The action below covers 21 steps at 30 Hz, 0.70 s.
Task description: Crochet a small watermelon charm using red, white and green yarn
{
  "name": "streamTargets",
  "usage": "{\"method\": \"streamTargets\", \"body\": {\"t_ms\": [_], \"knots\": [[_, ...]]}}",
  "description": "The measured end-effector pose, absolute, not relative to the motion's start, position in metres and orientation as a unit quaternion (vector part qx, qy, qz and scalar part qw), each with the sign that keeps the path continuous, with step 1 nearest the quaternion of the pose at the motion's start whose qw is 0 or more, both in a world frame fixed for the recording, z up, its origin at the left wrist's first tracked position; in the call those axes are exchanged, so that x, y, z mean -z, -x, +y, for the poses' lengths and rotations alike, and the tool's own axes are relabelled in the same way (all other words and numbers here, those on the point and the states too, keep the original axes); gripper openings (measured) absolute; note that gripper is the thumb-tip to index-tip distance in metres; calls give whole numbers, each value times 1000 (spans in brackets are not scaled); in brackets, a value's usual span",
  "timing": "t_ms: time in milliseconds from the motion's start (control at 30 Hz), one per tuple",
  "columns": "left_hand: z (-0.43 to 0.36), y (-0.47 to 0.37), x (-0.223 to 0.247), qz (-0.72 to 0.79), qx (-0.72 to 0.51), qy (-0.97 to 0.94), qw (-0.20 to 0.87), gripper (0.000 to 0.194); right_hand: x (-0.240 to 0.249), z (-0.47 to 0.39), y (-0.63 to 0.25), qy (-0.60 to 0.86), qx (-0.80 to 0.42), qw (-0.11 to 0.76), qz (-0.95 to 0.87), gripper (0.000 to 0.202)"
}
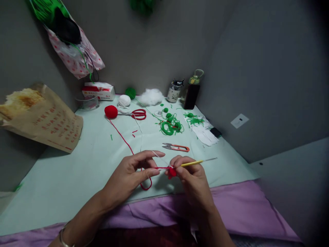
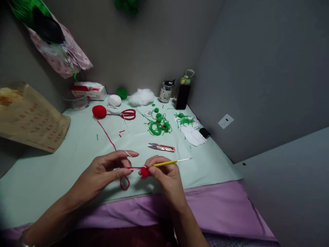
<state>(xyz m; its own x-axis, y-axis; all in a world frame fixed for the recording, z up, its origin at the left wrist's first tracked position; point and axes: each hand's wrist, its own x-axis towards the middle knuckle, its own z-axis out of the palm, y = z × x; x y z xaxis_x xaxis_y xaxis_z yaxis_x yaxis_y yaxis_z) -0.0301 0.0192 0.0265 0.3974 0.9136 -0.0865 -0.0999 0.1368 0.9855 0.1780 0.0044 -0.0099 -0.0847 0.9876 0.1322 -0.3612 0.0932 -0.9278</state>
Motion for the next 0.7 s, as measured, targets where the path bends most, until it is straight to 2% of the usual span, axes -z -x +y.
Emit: {"method": "streamTargets", "body": {"t_ms": [200,467,700], "knots": [[20,27,-26,393,-443,-527,610,25,12,3,-179,343,-568,566,-489,10],[18,23,-19,373,-427,-496,657,33,10,-1,-177,368,-469,614,-517,6],[19,22,-19,382,-446,-480,652,27,9,-1,-177,331,-539,588,-504,8]]}}
